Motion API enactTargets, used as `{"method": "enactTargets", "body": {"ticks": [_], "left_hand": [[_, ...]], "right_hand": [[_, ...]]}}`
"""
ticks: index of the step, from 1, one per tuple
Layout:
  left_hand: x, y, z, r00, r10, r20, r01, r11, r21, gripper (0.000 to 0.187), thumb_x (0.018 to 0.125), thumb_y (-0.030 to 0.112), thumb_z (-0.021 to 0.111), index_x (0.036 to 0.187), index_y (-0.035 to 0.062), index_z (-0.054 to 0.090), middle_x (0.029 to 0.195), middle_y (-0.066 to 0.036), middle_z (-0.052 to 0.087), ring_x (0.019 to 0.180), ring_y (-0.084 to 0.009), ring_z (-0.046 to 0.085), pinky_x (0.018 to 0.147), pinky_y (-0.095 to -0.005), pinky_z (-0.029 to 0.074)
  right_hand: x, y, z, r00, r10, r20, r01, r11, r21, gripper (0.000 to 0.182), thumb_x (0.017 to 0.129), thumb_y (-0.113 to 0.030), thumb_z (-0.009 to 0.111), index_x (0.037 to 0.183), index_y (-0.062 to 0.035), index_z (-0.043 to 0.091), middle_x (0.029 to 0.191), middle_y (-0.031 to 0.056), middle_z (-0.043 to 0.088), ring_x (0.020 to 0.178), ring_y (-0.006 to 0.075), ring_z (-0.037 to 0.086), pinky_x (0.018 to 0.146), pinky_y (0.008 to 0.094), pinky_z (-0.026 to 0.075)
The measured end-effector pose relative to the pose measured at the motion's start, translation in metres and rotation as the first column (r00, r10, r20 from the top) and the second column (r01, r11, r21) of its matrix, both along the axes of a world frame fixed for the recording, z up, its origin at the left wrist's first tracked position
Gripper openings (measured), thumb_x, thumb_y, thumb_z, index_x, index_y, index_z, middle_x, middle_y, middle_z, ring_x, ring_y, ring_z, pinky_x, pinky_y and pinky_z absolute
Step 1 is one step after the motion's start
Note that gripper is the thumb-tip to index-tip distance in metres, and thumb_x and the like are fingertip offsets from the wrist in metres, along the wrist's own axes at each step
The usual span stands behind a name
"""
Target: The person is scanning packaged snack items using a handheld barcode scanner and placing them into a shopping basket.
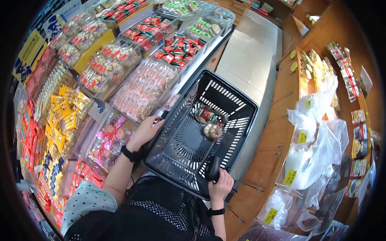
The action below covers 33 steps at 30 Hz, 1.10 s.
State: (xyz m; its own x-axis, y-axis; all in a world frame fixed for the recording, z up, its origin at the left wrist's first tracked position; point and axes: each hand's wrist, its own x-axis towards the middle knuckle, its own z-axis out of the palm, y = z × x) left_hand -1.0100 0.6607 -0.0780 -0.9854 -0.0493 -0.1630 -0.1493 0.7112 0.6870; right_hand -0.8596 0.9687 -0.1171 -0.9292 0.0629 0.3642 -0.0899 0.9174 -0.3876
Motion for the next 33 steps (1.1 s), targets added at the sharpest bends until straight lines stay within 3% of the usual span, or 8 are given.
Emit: {"method": "enactTargets", "body": {"ticks": [5,9,11,12,14,21,29,33], "left_hand": [[-0.011,-0.023,0.001,0.994,0.069,-0.086,-0.054,0.986,0.161,0.034,0.084,0.016,0.057,0.114,0.0004,0.052,0.107,-0.020,0.056,0.097,-0.0349,0.055,0.086,-0.0400,0.043],[-0.053,-0.006,0.028,0.930,-0.295,-0.220,0.237,0.938,-0.253,0.048,0.075,0.007,0.058,0.121,0.0015,0.046,0.122,-0.017,0.047,0.112,-0.0308,0.047,0.090,-0.0365,0.039],[-0.081,-0.001,0.007,0.777,-0.594,-0.207,0.296,0.636,-0.712,0.057,0.076,0.012,0.058,0.129,0.0016,0.039,0.128,-0.017,0.044,0.124,-0.0307,0.037,0.100,-0.0402,0.032],[-0.089,0.002,-0.004,0.776,-0.595,-0.211,0.295,0.637,-0.712,0.057,0.076,0.012,0.058,0.129,0.0016,0.039,0.128,-0.017,0.044,0.124,-0.0307,0.037,0.100,-0.0402,0.032],[-0.104,0.010,-0.028,0.803,-0.585,0.112,0.373,0.347,-0.861,0.069,0.077,0.015,0.060,0.137,0.0032,0.029,0.136,-0.015,0.039,0.132,-0.0311,0.028,0.106,-0.0479,0.023],[-0.128,0.026,-0.082,0.827,-0.529,0.193,0.231,0.006,-0.973,0.058,0.090,0.028,0.039,0.143,0.0145,0.019,0.136,-0.010,0.038,0.133,-0.0254,0.025,0.104,-0.0655,0.010],[-0.134,0.010,-0.127,0.781,-0.620,-0.076,-0.042,0.069,-0.997,0.034,0.080,0.013,0.046,0.106,-0.0039,0.059,0.100,-0.013,0.057,0.116,-0.0309,0.044,0.109,-0.0581,0.013],[-0.124,0.016,-0.097,0.800,-0.596,-0.070,0.092,0.238,-0.967,0.025,0.075,0.010,0.050,0.087,-0.0028,0.067,0.083,-0.012,0.064,0.103,-0.0308,0.056,0.111,-0.0513,0.016]], "right_hand": [[0.002,0.003,-0.017,0.994,-0.091,-0.065,0.091,0.996,-0.005,0.047,0.059,0.001,0.057,0.105,-0.0039,0.053,0.101,0.0113,0.058,0.096,0.0309,0.053,0.085,0.0415,0.038],[-0.002,0.002,-0.011,0.997,-0.068,-0.047,0.069,0.998,0.008,0.047,0.059,-0.001,0.058,0.106,-0.0039,0.053,0.102,0.0116,0.057,0.096,0.0313,0.053,0.086,0.0418,0.038],[-0.002,0.003,-0.013,0.997,-0.063,-0.049,0.064,0.998,0.015,0.048,0.058,-0.002,0.059,0.106,-0.0040,0.053,0.103,0.0116,0.057,0.096,0.0313,0.053,0.086,0.0416,0.038],[-0.002,0.003,-0.013,0.997,-0.058,-0.046,0.059,0.998,0.015,0.048,0.058,-0.002,0.058,0.106,-0.0041,0.053,0.103,0.0118,0.057,0.096,0.0312,0.053,0.086,0.0416,0.038],[-0.002,0.003,-0.012,0.997,-0.057,-0.047,0.058,0.998,0.016,0.049,0.058,-0.002,0.058,0.106,-0.0042,0.053,0.103,0.0120,0.057,0.096,0.0312,0.053,0.087,0.0416,0.038],[-0.002,0.001,-0.010,0.996,-0.083,-0.043,0.082,0.997,-0.010,0.047,0.058,-0.001,0.057,0.104,-0.0037,0.053,0.101,0.0121,0.057,0.095,0.0312,0.054,0.086,0.0415,0.038],[-0.002,0.001,-0.009,0.993,-0.104,-0.048,0.103,0.994,-0.026,0.047,0.057,0.000,0.057,0.103,-0.0038,0.054,0.100,0.0118,0.058,0.093,0.0308,0.054,0.084,0.0411,0.039],[-0.003,0.001,-0.008,0.990,-0.123,-0.063,0.120,0.992,-0.047,0.047,0.055,0.002,0.057,0.102,-0.0033,0.054,0.099,0.0120,0.058,0.092,0.0312,0.055,0.084,0.0411,0.039]]}}
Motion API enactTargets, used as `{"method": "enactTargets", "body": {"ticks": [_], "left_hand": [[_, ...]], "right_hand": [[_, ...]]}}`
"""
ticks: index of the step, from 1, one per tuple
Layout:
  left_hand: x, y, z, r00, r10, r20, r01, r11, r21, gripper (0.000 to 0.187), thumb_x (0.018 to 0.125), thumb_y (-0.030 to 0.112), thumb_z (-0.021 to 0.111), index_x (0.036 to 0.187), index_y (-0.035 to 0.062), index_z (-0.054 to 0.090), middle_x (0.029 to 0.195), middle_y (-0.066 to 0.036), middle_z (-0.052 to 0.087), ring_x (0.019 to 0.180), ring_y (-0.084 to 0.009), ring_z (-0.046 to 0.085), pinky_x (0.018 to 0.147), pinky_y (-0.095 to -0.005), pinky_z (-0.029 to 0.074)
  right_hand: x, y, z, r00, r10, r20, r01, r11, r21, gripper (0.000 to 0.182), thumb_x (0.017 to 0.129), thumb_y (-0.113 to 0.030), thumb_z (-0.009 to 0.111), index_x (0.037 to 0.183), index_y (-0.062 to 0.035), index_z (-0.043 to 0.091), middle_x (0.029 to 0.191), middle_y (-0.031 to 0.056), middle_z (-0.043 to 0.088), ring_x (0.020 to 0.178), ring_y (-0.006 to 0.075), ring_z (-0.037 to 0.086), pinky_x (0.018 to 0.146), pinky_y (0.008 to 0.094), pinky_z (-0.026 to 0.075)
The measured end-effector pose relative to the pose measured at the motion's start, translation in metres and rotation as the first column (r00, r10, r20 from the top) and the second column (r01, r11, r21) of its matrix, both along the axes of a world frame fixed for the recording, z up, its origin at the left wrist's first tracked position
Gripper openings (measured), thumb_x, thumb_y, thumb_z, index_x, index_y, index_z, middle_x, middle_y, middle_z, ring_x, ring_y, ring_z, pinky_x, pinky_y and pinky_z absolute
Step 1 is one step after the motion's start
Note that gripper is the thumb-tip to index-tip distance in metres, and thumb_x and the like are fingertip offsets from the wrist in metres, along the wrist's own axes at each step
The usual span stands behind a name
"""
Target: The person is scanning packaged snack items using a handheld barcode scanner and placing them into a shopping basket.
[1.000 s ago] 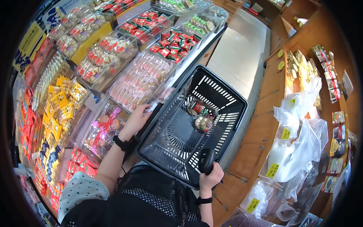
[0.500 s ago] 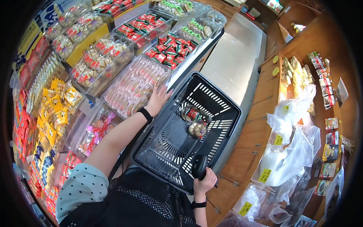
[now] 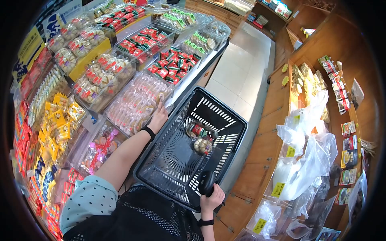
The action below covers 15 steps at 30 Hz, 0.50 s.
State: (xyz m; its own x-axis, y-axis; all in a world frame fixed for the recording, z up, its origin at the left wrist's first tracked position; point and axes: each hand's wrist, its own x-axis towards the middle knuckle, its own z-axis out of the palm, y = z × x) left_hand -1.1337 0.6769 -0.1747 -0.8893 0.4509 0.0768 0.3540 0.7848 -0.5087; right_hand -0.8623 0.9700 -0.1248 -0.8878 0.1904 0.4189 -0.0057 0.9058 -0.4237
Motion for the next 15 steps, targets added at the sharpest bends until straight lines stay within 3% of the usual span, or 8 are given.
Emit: {"method": "enactTargets", "body": {"ticks": [1,4,6,8,10,12,14,15], "left_hand": [[-0.001,-0.001,0.001,1.000,0.003,-0.002,-0.003,1.000,-0.003,0.025,0.075,0.010,0.050,0.087,-0.0028,0.067,0.083,-0.012,0.064,0.103,-0.0308,0.056,0.111,-0.0513,0.016],[-0.002,-0.004,0.002,0.999,-0.032,-0.037,0.039,0.978,0.203,0.018,0.069,0.004,0.051,0.077,-0.0022,0.066,0.067,-0.010,0.060,0.082,-0.0279,0.062,0.111,-0.0503,0.018],[0.011,-0.004,0.033,0.998,0.004,-0.065,0.032,0.835,0.550,0.016,0.066,0.002,0.052,0.075,-0.0022,0.064,0.062,-0.011,0.059,0.071,-0.0256,0.061,0.110,-0.0481,0.020],[0.022,-0.006,0.049,1.000,0.010,0.000,-0.008,0.783,0.622,0.016,0.067,0.002,0.052,0.078,-0.0004,0.065,0.068,-0.014,0.061,0.076,-0.0263,0.062,0.109,-0.0469,0.023],[0.031,-0.005,0.063,0.992,0.056,-0.109,0.048,0.644,0.764,0.018,0.072,0.002,0.052,0.084,0.0034,0.066,0.075,-0.011,0.063,0.081,-0.0242,0.062,0.107,-0.0470,0.024],[0.044,-0.007,0.097,0.998,0.065,-0.012,-0.029,0.590,0.807,0.021,0.078,0.002,0.050,0.090,0.0060,0.067,0.085,-0.009,0.065,0.089,-0.0230,0.061,0.104,-0.0460,0.027],[0.047,-0.022,0.109,0.968,0.247,0.040,-0.131,0.364,0.922,0.024,0.080,0.002,0.049,0.096,0.0071,0.066,0.088,-0.007,0.066,0.090,-0.0230,0.060,0.103,-0.0454,0.029],[0.048,-0.030,0.115,0.969,0.245,0.039,-0.130,0.367,0.921,0.024,0.080,0.002,0.049,0.096,0.0071,0.066,0.088,-0.007,0.066,0.090,-0.0230,0.060,0.103,-0.0454,0.029]], "right_hand": [[0.000,0.000,0.001,1.000,0.003,-0.002,-0.003,1.000,-0.003,0.047,0.055,0.002,0.057,0.102,-0.0033,0.054,0.099,0.0120,0.058,0.092,0.0312,0.055,0.084,0.0411,0.039],[-0.001,0.000,0.001,1.000,-0.005,-0.012,0.005,1.000,-0.010,0.047,0.056,0.003,0.058,0.102,-0.0031,0.054,0.099,0.0123,0.058,0.092,0.0312,0.055,0.084,0.0412,0.039],[0.000,0.002,0.001,1.000,-0.007,-0.004,0.007,1.000,-0.008,0.045,0.057,0.002,0.060,0.102,-0.0031,0.054,0.099,0.0123,0.058,0.092,0.0311,0.055,0.084,0.0411,0.039],[-0.001,0.001,0.002,1.000,-0.016,-0.017,0.016,1.000,-0.022,0.044,0.059,0.000,0.061,0.102,-0.0031,0.054,0.099,0.0122,0.058,0.092,0.0312,0.055,0.084,0.0410,0.039],[-0.002,0.002,0.003,0.999,-0.024,-0.029,0.023,0.999,-0.034,0.043,0.060,-0.001,0.063,0.101,-0.0030,0.054,0.099,0.0122,0.058,0.091,0.0313,0.055,0.084,0.0408,0.039],[-0.002,0.003,0.003,0.999,-0.024,-0.037,0.023,0.999,-0.039,0.042,0.061,-0.003,0.065,0.101,-0.0027,0.053,0.099,0.0123,0.058,0.091,0.0313,0.055,0.083,0.0406,0.040],[-0.001,0.004,0.001,0.999,-0.028,-0.036,0.026,0.999,-0.041,0.041,0.062,-0.004,0.066,0.102,-0.0020,0.053,0.098,0.0132,0.058,0.091,0.0319,0.054,0.083,0.0407,0.040],[-0.001,0.005,0.000,0.999,-0.028,-0.035,0.027,0.999,-0.042,0.041,0.064,-0.005,0.067,0.102,-0.0014,0.053,0.098,0.0140,0.058,0.092,0.0326,0.054,0.083,0.0408,0.040]]}}
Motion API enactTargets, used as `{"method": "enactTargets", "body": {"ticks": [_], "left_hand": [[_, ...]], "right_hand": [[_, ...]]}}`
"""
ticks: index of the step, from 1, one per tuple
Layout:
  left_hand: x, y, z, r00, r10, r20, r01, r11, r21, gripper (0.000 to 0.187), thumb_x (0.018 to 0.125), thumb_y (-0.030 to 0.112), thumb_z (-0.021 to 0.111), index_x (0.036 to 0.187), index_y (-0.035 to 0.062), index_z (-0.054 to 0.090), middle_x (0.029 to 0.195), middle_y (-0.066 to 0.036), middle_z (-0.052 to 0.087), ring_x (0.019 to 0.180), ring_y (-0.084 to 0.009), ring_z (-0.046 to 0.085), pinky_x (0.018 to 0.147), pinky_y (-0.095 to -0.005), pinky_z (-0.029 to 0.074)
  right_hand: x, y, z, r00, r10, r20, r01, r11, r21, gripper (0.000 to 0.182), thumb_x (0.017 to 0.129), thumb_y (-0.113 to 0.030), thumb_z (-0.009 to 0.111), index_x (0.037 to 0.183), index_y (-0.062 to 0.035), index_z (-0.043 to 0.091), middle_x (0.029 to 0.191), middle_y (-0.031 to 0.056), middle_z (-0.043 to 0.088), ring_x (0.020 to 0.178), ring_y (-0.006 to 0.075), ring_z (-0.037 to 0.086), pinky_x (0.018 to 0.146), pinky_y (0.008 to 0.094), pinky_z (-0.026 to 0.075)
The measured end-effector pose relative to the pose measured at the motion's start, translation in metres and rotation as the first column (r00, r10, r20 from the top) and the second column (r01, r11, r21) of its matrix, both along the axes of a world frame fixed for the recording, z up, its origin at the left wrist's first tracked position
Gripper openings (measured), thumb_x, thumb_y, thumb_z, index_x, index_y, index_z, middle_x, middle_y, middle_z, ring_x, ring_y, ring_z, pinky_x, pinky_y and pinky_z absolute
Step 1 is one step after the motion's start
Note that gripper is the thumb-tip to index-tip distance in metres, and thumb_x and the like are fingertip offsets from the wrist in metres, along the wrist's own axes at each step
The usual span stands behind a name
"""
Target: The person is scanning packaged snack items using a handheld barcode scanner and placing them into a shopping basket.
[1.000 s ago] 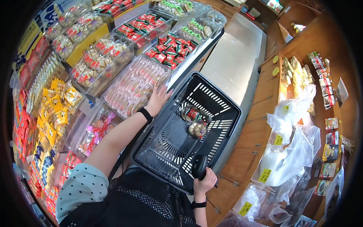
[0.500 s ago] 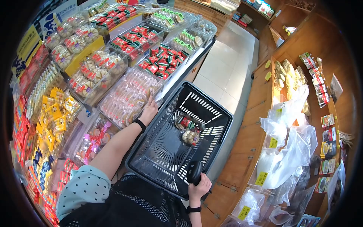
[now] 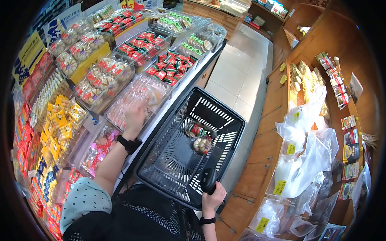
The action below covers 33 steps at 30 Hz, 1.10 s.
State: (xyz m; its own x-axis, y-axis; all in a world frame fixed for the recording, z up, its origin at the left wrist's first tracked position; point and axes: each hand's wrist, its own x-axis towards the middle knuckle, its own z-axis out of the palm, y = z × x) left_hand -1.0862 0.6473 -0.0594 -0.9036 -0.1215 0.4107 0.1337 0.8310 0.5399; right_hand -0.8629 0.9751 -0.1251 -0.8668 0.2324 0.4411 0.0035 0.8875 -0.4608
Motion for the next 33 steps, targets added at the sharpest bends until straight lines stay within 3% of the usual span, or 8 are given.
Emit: {"method": "enactTargets", "body": {"ticks": [6,8,14,23,25,27,30,33], "left_hand": [[-0.016,-0.028,-0.009,0.845,0.336,-0.416,-0.373,0.928,-0.009,0.029,0.080,0.004,0.050,0.105,0.0072,0.063,0.083,-0.010,0.066,0.079,-0.0276,0.062,0.098,-0.0446,0.034],[-0.015,-0.028,-0.016,0.951,0.269,0.151,-0.198,0.907,-0.371,0.023,0.085,0.013,0.051,0.103,0.0066,0.065,0.080,-0.019,0.064,0.078,-0.0317,0.062,0.089,-0.0425,0.040],[0.002,-0.027,-0.007,0.965,0.242,0.103,-0.238,0.970,-0.050,0.021,0.084,0.014,0.052,0.097,0.0085,0.067,0.073,-0.020,0.061,0.070,-0.0364,0.061,0.063,-0.0428,0.047],[0.003,-0.028,-0.008,0.867,0.181,0.465,-0.116,0.980,-0.163,0.024,0.080,0.023,0.060,0.101,0.0137,0.067,0.084,-0.018,0.064,0.081,-0.0346,0.061,0.077,-0.0410,0.048],[0.005,-0.014,0.003,0.943,0.228,0.241,-0.021,0.765,-0.643,0.031,0.080,0.024,0.061,0.107,0.0092,0.062,0.098,-0.016,0.061,0.095,-0.0346,0.056,0.086,-0.0414,0.043],[0.004,0.022,0.021,0.960,0.232,0.154,-0.110,0.823,-0.558,0.033,0.078,0.022,0.062,0.107,0.0065,0.060,0.106,-0.015,0.057,0.103,-0.0294,0.052,0.091,-0.0418,0.037],[0.002,0.080,0.044,0.964,-0.212,0.158,0.238,0.957,-0.166,0.037,0.075,0.020,0.063,0.107,0.0035,0.057,0.102,-0.013,0.059,0.102,-0.0292,0.053,0.088,-0.0423,0.039],[-0.004,0.148,-0.003,0.768,-0.563,0.306,0.594,0.804,-0.009,0.038,0.072,0.013,0.064,0.107,0.0015,0.056,0.099,-0.014,0.059,0.094,-0.0336,0.054,0.078,-0.0403,0.045]], "right_hand": [[0.002,0.001,-0.002,1.000,-0.008,-0.003,0.008,1.000,-0.019,0.043,0.063,-0.005,0.068,0.102,-0.0018,0.053,0.097,0.0132,0.058,0.092,0.0324,0.053,0.082,0.0412,0.040],[0.000,0.002,-0.002,1.000,0.001,-0.010,-0.002,1.000,-0.019,0.043,0.063,-0.005,0.068,0.102,-0.0018,0.053,0.097,0.0131,0.058,0.092,0.0324,0.053,0.082,0.0412,0.039],[0.001,0.002,-0.001,1.000,-0.011,0.010,0.012,1.000,-0.020,0.042,0.062,-0.004,0.066,0.102,-0.0025,0.053,0.099,0.0129,0.058,0.093,0.0317,0.055,0.084,0.0408,0.040],[0.000,0.002,0.000,1.000,-0.006,0.005,0.006,1.000,-0.020,0.045,0.063,-0.006,0.069,0.104,-0.0019,0.052,0.099,0.0132,0.058,0.091,0.0319,0.054,0.082,0.0401,0.040],[0.000,0.001,-0.001,1.000,-0.006,0.003,0.006,0.999,-0.047,0.045,0.059,0.000,0.061,0.103,-0.0034,0.053,0.099,0.0118,0.059,0.092,0.0312,0.055,0.083,0.0408,0.040],[0.000,0.001,0.001,1.000,-0.019,0.002,0.019,0.999,-0.045,0.046,0.058,0.001,0.060,0.103,-0.0037,0.053,0.099,0.0114,0.059,0.092,0.0309,0.055,0.083,0.0406,0.040],[0.001,0.000,0.001,1.000,-0.024,0.000,0.024,0.997,-0.066,0.047,0.057,0.000,0.061,0.103,-0.0040,0.053,0.099,0.0114,0.059,0.092,0.0307,0.054,0.082,0.0402,0.040],[0.000,-0.001,0.003,1.000,-0.020,0.010,0.020,0.997,-0.076,0.047,0.057,0.000,0.061,0.103,-0.0040,0.053,0.099,0.0115,0.059,0.092,0.0309,0.055,0.082,0.0404,0.040]]}}
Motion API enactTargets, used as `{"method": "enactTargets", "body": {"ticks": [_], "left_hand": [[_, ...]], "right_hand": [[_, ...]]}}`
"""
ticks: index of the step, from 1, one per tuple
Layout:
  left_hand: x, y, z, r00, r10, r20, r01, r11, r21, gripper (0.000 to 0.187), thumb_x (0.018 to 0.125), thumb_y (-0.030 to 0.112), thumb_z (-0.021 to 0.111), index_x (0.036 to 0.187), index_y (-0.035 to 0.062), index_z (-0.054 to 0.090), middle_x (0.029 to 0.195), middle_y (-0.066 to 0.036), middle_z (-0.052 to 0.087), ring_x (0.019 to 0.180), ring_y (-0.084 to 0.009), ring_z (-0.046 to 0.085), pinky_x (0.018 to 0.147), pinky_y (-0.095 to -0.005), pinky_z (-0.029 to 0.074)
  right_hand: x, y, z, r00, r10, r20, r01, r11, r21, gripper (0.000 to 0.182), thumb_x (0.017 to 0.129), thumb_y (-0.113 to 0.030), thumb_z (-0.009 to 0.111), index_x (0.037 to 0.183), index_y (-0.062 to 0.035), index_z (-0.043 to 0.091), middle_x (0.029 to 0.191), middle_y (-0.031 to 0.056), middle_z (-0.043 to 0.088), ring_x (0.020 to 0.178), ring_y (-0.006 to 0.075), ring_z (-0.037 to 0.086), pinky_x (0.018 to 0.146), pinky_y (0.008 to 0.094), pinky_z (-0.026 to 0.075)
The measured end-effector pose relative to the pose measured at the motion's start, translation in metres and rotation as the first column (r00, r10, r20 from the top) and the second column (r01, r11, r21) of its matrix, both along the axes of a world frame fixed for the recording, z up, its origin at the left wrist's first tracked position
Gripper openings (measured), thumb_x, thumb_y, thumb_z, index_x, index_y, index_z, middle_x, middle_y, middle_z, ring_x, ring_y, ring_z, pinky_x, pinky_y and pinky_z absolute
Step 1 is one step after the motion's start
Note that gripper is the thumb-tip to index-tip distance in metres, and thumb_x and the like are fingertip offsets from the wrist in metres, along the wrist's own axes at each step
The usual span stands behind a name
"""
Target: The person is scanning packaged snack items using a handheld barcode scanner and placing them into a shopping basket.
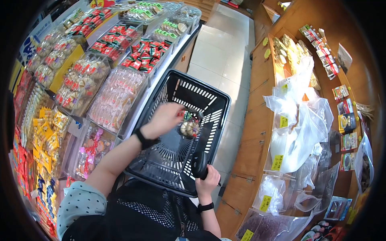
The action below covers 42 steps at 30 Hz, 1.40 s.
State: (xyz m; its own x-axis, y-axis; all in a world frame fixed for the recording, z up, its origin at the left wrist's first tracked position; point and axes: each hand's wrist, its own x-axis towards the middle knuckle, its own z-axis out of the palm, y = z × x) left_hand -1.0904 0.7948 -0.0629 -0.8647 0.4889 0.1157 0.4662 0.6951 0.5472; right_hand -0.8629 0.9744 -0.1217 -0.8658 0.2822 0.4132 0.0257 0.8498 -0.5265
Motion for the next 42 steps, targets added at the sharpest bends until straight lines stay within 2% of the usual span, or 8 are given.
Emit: {"method": "enactTargets", "body": {"ticks": [6,9,16,22,24,27,32,42], "left_hand": [[0.030,0.075,-0.157,0.931,-0.347,-0.114,0.181,0.709,-0.681,0.049,0.082,0.022,0.051,0.126,0.0030,0.042,0.125,-0.016,0.044,0.119,-0.0301,0.039,0.096,-0.0438,0.034],[0.021,0.090,-0.202,0.934,-0.356,-0.021,0.211,0.600,-0.772,0.053,0.088,0.026,0.044,0.134,0.0031,0.035,0.142,-0.019,0.027,0.133,-0.0320,0.025,0.104,-0.0499,0.024],[0.002,0.107,-0.278,0.922,-0.385,-0.035,0.102,0.329,-0.939,0.047,0.091,0.024,0.037,0.131,-0.0014,0.040,0.128,-0.017,0.048,0.122,-0.0352,0.041,0.098,-0.0596,0.023],[-0.011,0.088,-0.218,0.970,-0.197,0.144,0.242,0.707,-0.665,0.046,0.083,0.027,0.052,0.115,-0.0051,0.054,0.113,-0.019,0.059,0.105,-0.0335,0.057,0.079,-0.0489,0.047],[-0.026,0.074,-0.171,0.855,-0.210,0.473,0.391,0.861,-0.324,0.037,0.074,0.031,0.060,0.091,-0.0011,0.066,0.085,-0.020,0.065,0.082,-0.0327,0.064,0.070,-0.0422,0.051],[-0.034,0.058,-0.146,0.743,-0.005,0.669,0.061,0.996,-0.060,0.036,0.075,0.032,0.057,0.077,-0.0031,0.066,0.075,-0.019,0.065,0.068,-0.0267,0.066,0.059,-0.0367,0.054],[-0.027,0.026,-0.059,0.213,-0.205,0.955,-0.466,0.838,0.283,0.041,0.077,0.023,0.054,0.110,-0.0017,0.056,0.101,-0.015,0.061,0.087,-0.0236,0.064,0.062,-0.0377,0.059],[0.044,-0.018,-0.050,0.282,-0.262,0.923,-0.366,0.860,0.356,0.035,0.081,0.017,0.053,0.113,0.0026,0.056,0.098,-0.007,0.063,0.086,-0.0154,0.064,0.070,-0.0299,0.056]], "right_hand": [[-0.001,0.001,0.003,1.000,0.014,0.028,-0.016,0.997,0.074,0.049,0.054,0.001,0.057,0.103,-0.0042,0.054,0.099,0.0109,0.059,0.090,0.0292,0.056,0.080,0.0404,0.041],[-0.001,-0.001,0.004,0.996,0.039,0.079,-0.048,0.993,0.110,0.052,0.053,-0.001,0.057,0.104,-0.0053,0.054,0.100,0.0079,0.059,0.089,0.0267,0.056,0.080,0.0386,0.041],[-0.005,-0.004,0.009,0.986,0.043,0.159,-0.070,0.983,0.172,0.051,0.053,-0.007,0.059,0.105,-0.0068,0.056,0.102,0.0053,0.059,0.090,0.0242,0.056,0.082,0.0372,0.041],[-0.004,-0.006,0.007,0.988,0.038,0.153,-0.063,0.984,0.167,0.052,0.054,-0.007,0.058,0.105,-0.0069,0.055,0.102,0.0055,0.059,0.090,0.0242,0.056,0.082,0.0376,0.041],[-0.006,-0.008,0.007,0.994,0.037,0.107,-0.052,0.989,0.141,0.052,0.053,-0.006,0.059,0.105,-0.0067,0.055,0.102,0.0058,0.059,0.090,0.0245,0.056,0.081,0.0378,0.041],[-0.010,-0.012,0.009,0.996,0.035,0.079,-0.041,0.995,0.087,0.052,0.054,-0.004,0.059,0.105,-0.0062,0.054,0.101,0.0068,0.059,0.090,0.0253,0.056,0.081,0.0382,0.041],[-0.015,-0.019,0.010,1.000,0.023,0.005,-0.023,1.000,0.008,0.050,0.055,-0.003,0.063,0.104,-0.0052,0.054,0.100,0.0085,0.059,0.090,0.0266,0.056,0.081,0.0390,0.041],[-0.017,-0.021,0.006,0.985,0.142,-0.097,-0.144,0.989,-0.012,0.050,0.056,-0.003,0.065,0.104,-0.0048,0.053,0.097,0.0089,0.060,0.088,0.0276,0.057,0.079,0.0397,0.041]]}}
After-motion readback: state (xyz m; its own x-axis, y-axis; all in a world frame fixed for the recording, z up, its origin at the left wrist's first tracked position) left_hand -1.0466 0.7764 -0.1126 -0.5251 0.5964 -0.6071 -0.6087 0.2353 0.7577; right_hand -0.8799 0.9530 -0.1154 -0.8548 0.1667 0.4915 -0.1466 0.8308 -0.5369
